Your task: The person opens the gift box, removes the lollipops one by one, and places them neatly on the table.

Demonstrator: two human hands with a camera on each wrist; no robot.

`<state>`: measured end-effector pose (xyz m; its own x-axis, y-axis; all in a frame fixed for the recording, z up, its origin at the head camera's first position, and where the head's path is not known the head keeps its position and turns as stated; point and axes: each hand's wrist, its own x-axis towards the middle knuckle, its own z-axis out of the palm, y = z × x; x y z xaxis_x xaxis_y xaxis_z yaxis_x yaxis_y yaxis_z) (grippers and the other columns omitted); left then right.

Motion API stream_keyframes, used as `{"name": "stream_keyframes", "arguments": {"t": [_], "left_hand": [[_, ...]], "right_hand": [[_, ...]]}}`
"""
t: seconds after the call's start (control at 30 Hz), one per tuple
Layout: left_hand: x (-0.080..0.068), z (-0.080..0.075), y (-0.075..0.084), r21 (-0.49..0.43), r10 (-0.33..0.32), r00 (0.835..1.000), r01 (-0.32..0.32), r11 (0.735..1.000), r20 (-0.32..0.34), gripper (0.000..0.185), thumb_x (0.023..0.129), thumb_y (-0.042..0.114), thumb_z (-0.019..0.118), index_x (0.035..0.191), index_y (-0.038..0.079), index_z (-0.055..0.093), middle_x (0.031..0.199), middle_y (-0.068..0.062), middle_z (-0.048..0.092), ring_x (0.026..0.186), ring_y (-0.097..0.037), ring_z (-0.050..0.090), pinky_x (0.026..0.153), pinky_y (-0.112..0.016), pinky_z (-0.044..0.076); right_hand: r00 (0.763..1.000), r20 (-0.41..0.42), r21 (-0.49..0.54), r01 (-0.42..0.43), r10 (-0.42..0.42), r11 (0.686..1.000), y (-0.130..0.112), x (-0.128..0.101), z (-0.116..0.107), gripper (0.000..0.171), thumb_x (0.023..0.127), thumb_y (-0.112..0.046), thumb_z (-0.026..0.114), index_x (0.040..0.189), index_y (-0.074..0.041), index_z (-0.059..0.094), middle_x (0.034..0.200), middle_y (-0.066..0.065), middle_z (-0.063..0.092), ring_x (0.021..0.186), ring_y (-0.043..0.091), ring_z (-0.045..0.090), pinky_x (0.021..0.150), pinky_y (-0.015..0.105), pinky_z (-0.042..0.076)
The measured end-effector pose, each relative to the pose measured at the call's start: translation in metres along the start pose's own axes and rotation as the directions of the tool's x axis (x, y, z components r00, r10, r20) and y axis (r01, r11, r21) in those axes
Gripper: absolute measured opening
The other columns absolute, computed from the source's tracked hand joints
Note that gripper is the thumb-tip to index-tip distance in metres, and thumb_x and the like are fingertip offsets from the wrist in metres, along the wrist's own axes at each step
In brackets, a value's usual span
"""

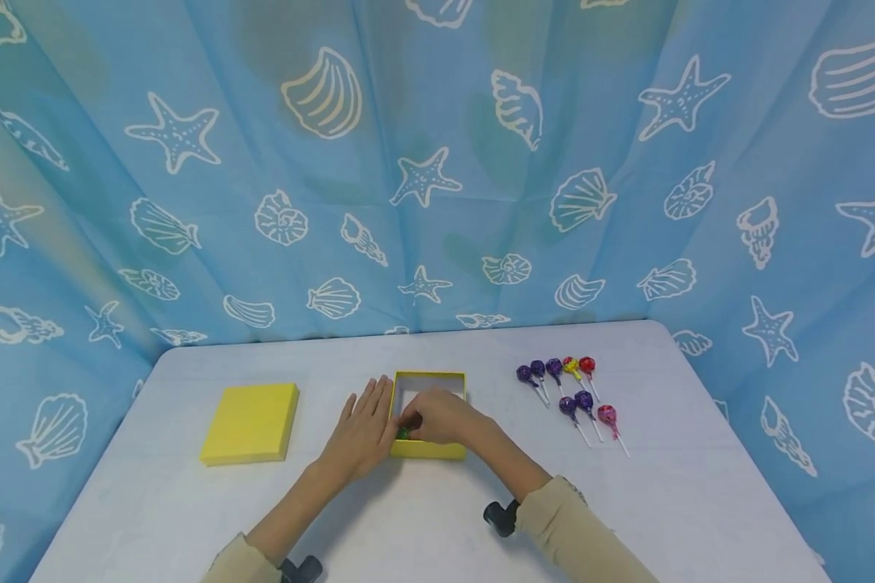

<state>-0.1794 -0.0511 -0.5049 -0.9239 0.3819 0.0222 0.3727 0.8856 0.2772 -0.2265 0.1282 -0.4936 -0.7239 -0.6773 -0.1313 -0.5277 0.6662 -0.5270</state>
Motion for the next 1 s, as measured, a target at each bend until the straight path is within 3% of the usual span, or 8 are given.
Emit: {"name": "stream_keyframes", "arguments": {"t": [0.5, 0.87, 1.0], "left_hand": [[0.0002, 0.001, -0.0004, -0.002, -0.001, 1.0, 0.001, 1.0, -0.005, 0.062, 0.107, 0.031, 0.034, 0.156, -0.004, 0.021, 0.162, -0.017, 0.021, 0.15, -0.032, 0.015, 0.117, -0.055, 0.014], [0.0008, 0.0024, -0.0012, 0.002, 0.004, 1.0, -0.004, 1.0, -0.011, 0.062, 0.107, 0.032, 0.033, 0.156, -0.004, 0.022, 0.163, -0.017, 0.021, 0.15, -0.032, 0.015, 0.117, -0.054, 0.015], [0.0013, 0.0029, -0.0013, -0.008, 0.008, 1.0, -0.008, 1.0, -0.016, 0.061, 0.107, 0.031, 0.033, 0.156, -0.004, 0.022, 0.162, -0.017, 0.021, 0.15, -0.032, 0.015, 0.117, -0.055, 0.015]], "right_hand": [[1.0, 0.026, 0.01, -0.005, 0.005, 1.0, -0.0031, 0.0017, 0.0005, 0.021, 0.089, -0.011, 0.077, 0.109, -0.01, 0.079, 0.089, -0.008, 0.073, 0.075, 0.003, 0.062, 0.077, 0.023, 0.053], [0.999, -0.036, 0.015, 0.005, -0.005, 1.0, 0.0, 0.002, 0.0028, 0.014, 0.088, -0.008, 0.075, 0.102, -0.009, 0.076, 0.083, -0.008, 0.068, 0.072, 0.008, 0.058, 0.071, 0.025, 0.051], [0.998, -0.059, 0.039, -0.002, 0.004, 0.999, 0.001, 0.0005, 0.0024, 0.022, 0.088, -0.004, 0.074, 0.11, -0.006, 0.075, 0.087, -0.006, 0.069, 0.073, 0.007, 0.06, 0.07, 0.024, 0.052]]}}
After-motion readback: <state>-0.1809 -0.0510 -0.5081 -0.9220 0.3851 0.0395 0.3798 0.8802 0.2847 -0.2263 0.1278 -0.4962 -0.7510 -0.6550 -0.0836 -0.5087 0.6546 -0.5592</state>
